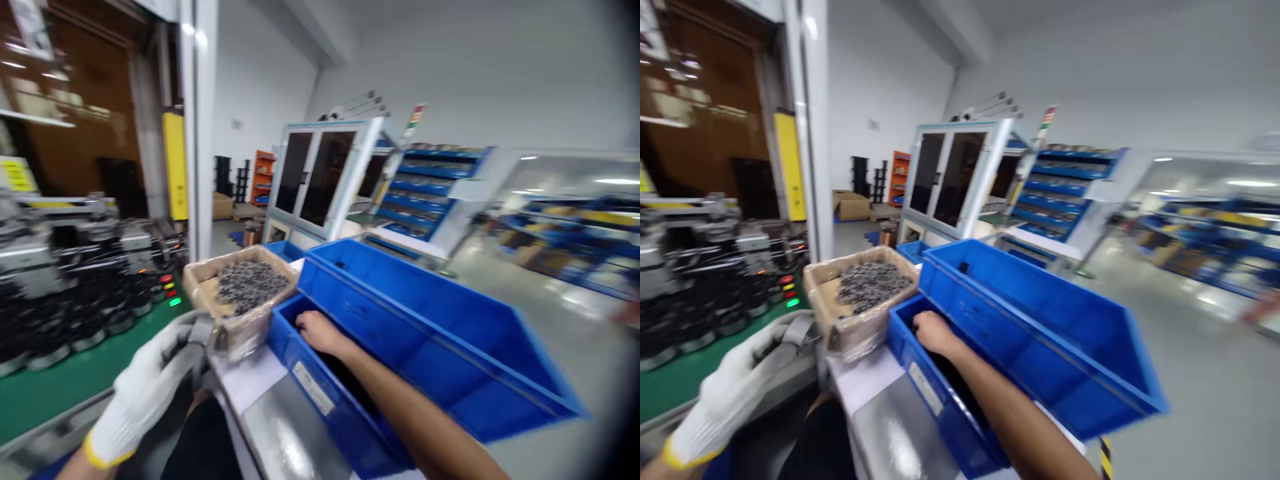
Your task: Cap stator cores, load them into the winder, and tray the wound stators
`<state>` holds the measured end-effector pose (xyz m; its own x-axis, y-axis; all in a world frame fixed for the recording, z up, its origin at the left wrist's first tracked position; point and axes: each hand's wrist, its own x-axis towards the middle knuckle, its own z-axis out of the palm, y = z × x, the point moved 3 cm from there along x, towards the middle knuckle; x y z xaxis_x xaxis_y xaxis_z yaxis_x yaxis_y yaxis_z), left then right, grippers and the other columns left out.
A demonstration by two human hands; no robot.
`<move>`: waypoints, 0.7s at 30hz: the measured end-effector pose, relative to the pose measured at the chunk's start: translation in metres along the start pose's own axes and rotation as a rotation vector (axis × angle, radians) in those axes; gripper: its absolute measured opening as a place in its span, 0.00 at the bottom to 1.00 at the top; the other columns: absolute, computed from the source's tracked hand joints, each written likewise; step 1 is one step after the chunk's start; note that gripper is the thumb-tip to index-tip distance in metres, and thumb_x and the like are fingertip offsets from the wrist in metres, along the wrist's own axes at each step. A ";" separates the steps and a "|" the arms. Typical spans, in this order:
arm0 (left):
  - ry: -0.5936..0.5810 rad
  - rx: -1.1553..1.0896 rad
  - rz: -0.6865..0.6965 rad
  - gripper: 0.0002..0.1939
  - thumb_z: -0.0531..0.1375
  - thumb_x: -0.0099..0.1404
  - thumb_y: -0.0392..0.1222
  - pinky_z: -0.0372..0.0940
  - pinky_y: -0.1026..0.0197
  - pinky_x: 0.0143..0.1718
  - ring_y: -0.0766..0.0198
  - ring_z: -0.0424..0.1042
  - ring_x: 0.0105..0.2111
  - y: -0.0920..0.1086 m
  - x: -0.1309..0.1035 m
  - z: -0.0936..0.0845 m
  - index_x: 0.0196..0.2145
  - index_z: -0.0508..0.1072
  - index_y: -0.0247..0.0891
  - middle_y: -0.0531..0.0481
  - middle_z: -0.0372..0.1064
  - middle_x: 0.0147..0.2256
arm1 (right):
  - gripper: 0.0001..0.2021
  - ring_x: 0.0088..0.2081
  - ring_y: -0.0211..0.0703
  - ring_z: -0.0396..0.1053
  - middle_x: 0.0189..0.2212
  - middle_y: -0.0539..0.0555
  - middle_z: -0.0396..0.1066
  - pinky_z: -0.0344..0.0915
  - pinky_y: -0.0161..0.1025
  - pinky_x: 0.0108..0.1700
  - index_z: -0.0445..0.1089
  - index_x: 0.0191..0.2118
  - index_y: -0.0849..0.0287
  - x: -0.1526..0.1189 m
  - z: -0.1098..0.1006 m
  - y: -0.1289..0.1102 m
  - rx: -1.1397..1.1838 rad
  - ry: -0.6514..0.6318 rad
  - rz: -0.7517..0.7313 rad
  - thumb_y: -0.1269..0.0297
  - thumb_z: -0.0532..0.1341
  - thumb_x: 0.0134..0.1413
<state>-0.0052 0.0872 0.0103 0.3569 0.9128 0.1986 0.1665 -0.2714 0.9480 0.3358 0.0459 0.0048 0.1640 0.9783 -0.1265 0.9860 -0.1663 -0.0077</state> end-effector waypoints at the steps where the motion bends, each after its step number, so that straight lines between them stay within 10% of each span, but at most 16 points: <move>1: -0.022 -0.241 -0.081 0.26 0.63 0.60 0.63 0.67 0.49 0.59 0.47 0.73 0.53 -0.006 -0.016 0.002 0.47 0.78 0.43 0.45 0.75 0.53 | 0.07 0.47 0.43 0.74 0.43 0.57 0.77 0.69 0.43 0.54 0.75 0.42 0.65 -0.002 -0.003 -0.001 0.008 0.031 -0.025 0.74 0.61 0.62; 6: 0.044 -1.001 -0.214 0.38 0.69 0.48 0.71 0.73 0.56 0.37 0.58 0.75 0.36 -0.026 -0.050 0.017 0.47 0.75 0.40 0.44 0.76 0.42 | 0.13 0.39 0.52 0.76 0.42 0.66 0.77 0.72 0.46 0.44 0.77 0.45 0.68 0.013 -0.032 0.001 0.055 0.263 -0.134 0.65 0.62 0.61; 10: -0.094 -1.217 -0.133 0.34 0.70 0.55 0.62 0.71 0.61 0.35 0.62 0.74 0.35 -0.025 -0.053 0.022 0.53 0.73 0.41 0.44 0.74 0.42 | 0.16 0.24 0.40 0.70 0.30 0.57 0.75 0.65 0.37 0.24 0.77 0.39 0.56 -0.006 -0.060 -0.051 0.298 0.664 -0.595 0.48 0.60 0.64; 15: -0.135 -1.188 -0.092 0.32 0.71 0.56 0.55 0.72 0.59 0.37 0.62 0.74 0.35 -0.023 -0.060 0.027 0.55 0.72 0.41 0.44 0.73 0.44 | 0.09 0.46 0.46 0.76 0.46 0.57 0.75 0.74 0.39 0.47 0.68 0.35 0.56 -0.059 -0.050 -0.129 0.527 0.647 -0.792 0.58 0.63 0.65; 21: -0.085 -1.075 -0.121 0.38 0.70 0.38 0.23 0.67 0.48 0.56 0.52 0.76 0.47 -0.025 -0.053 0.028 0.50 0.75 0.41 0.49 0.75 0.47 | 0.08 0.48 0.42 0.75 0.46 0.57 0.75 0.73 0.36 0.48 0.64 0.36 0.57 -0.076 -0.028 -0.136 0.569 0.604 -0.877 0.63 0.64 0.64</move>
<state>-0.0021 0.0373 -0.0313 0.4620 0.8800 0.1104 -0.6725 0.2665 0.6905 0.1900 -0.0019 0.0435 -0.4182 0.6603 0.6238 0.6402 0.7015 -0.3133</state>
